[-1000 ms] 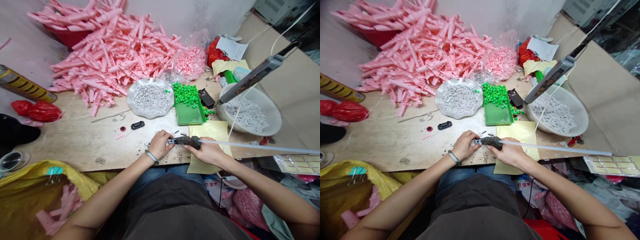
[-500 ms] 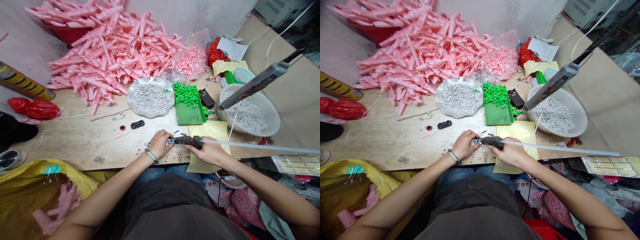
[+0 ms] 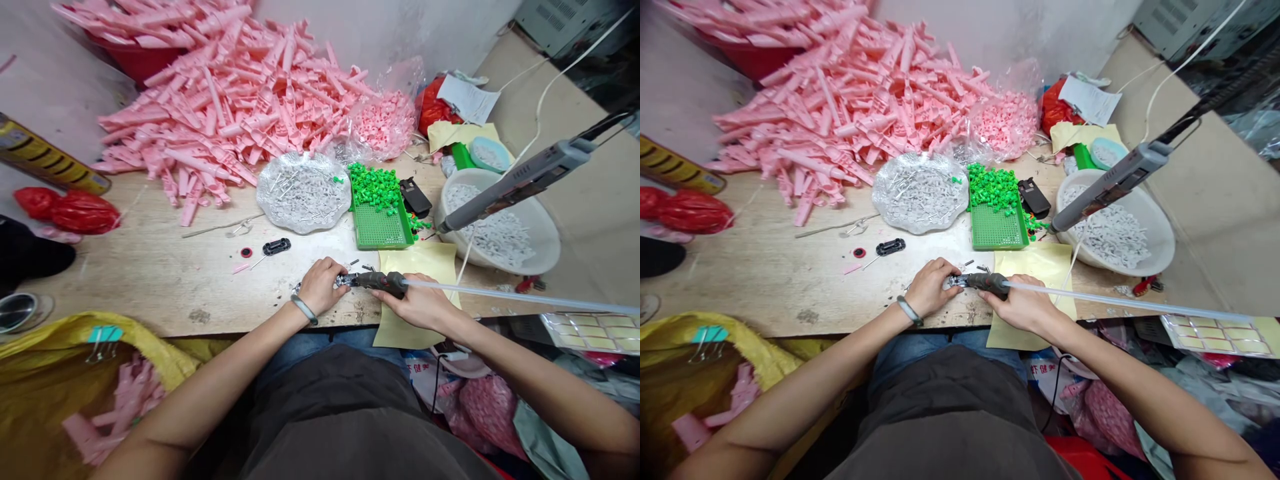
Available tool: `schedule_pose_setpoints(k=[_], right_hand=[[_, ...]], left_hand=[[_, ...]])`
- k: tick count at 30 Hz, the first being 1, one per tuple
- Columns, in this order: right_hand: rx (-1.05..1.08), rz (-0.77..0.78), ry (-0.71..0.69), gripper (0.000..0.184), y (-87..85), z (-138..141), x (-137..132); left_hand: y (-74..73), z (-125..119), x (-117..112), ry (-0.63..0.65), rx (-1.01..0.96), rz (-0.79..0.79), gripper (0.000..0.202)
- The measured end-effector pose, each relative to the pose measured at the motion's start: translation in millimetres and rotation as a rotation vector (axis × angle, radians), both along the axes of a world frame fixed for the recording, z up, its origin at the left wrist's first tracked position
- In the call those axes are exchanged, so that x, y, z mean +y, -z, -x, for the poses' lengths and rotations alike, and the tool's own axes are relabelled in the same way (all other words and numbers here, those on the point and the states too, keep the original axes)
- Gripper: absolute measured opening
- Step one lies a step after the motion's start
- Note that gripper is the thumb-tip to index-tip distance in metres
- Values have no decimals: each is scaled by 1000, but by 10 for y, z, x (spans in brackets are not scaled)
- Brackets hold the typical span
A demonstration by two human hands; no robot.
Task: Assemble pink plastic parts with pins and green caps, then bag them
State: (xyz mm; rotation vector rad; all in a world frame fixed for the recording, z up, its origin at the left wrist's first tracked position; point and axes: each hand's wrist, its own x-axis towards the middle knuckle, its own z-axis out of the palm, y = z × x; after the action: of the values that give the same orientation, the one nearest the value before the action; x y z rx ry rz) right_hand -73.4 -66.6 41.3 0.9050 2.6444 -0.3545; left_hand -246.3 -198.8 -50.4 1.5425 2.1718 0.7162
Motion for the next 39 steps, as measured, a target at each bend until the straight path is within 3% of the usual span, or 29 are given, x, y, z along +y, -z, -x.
schedule_pose_setpoints(k=[7, 13, 16, 21, 26, 31, 39], right_hand=[[-9, 6, -24, 51, 10, 19, 24], [-15, 41, -53, 50, 21, 21, 45], [-17, 54, -33, 50, 42, 8, 54], [8, 99, -6, 51, 87, -21, 77], [52, 138, 0, 48, 111, -26, 77], [54, 146, 12, 47, 134, -48, 92], [42, 177, 27, 51, 174, -122, 142]], left_hand=[[-75, 48, 45, 13, -36, 28, 28], [-168, 145, 486, -4, 68, 110, 18], [-227, 225, 581, 5, 74, 154, 14], [-286, 211, 270, -40, -57, 84, 11], [-158, -16, 4, -43, -89, 26, 11], [-77, -60, -11, -32, -12, 9, 11], [-165, -71, 37, 22, 108, 84, 17]])
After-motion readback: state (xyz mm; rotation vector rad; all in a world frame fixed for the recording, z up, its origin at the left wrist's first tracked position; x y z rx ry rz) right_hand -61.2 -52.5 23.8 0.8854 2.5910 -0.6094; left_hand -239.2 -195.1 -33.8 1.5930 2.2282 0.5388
